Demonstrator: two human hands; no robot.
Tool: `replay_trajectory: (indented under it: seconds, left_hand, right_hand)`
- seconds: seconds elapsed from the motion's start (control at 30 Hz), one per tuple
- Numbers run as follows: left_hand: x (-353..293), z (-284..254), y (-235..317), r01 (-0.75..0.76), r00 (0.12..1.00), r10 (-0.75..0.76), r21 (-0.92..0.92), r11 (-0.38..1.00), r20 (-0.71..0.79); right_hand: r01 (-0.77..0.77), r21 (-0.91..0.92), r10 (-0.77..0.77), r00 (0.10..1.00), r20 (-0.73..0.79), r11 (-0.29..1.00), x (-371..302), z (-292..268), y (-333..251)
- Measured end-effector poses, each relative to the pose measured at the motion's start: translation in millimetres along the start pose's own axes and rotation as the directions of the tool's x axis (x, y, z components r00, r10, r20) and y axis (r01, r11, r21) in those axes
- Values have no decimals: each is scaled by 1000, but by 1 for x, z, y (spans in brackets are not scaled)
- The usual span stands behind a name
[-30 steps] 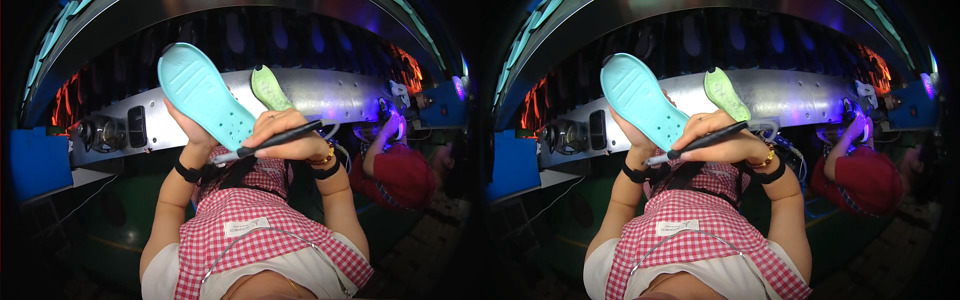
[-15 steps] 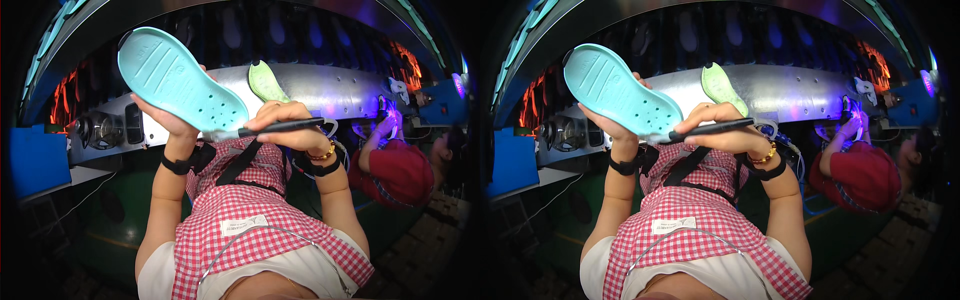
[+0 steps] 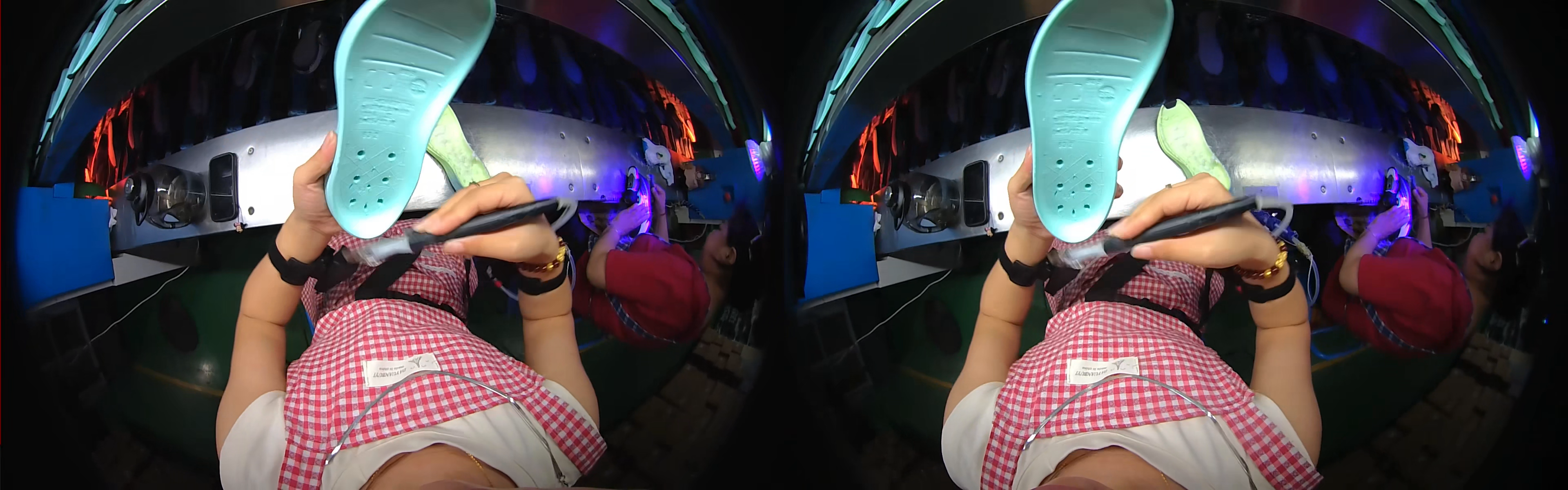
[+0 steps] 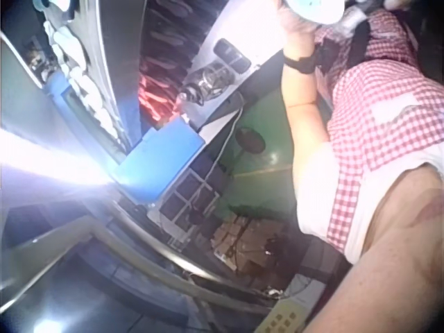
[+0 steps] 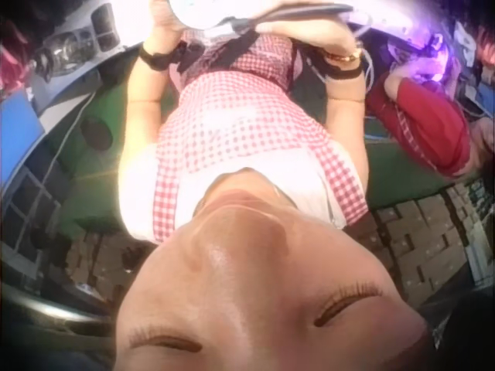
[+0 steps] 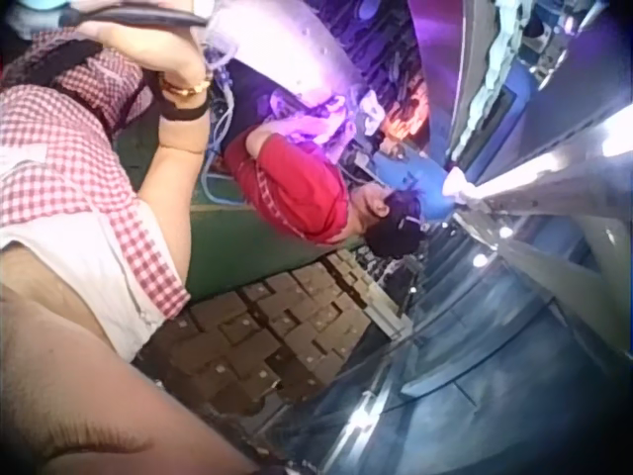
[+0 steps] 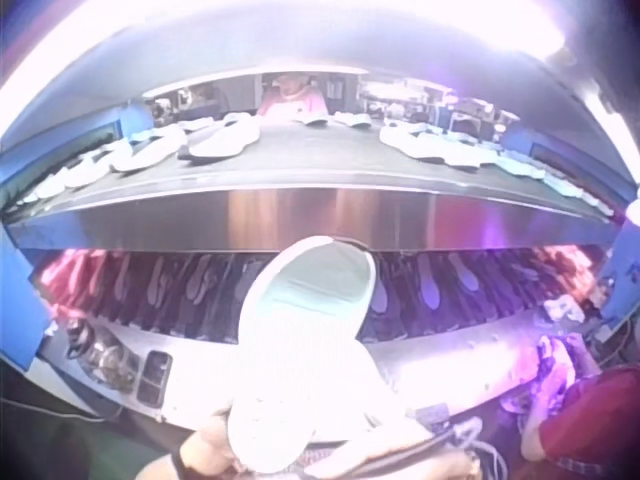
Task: Apply adhesive to the bottom of shoe soles using a manual brush.
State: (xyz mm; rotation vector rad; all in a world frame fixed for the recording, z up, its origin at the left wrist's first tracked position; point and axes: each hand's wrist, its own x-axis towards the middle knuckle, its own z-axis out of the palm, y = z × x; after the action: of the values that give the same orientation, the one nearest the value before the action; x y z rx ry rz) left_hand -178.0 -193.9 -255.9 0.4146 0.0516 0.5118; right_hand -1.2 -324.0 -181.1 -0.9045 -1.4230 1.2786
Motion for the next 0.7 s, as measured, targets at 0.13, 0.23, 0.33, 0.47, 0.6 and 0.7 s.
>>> replay_trajectory:
  seconds: [0.13,0.23,0.33,0.47,0.6,0.7]
  left_hand:
    - [4,15,9,54,998,-56,51,997,29]
    - [5,10,20,356,933,-355,-4,935,61]
    - [5,17,25,431,902,-419,166,887,-108]
    - [4,44,23,478,878,-416,389,788,-237]
    - [-5,26,40,587,809,-540,369,720,-232]
    - [-11,43,44,525,851,-439,436,731,-287]
  right_hand:
    - [14,-243,-27,998,-51,970,10,3,0]
    - [151,-263,-113,981,155,953,6,0,-2]
    - [143,-263,-104,982,156,954,7,-10,-14]
    - [157,-337,-72,965,251,928,6,-12,-5]
    - [164,-426,-63,969,240,890,3,-18,-28]
    - [191,-455,-116,975,187,870,-2,-19,-5]
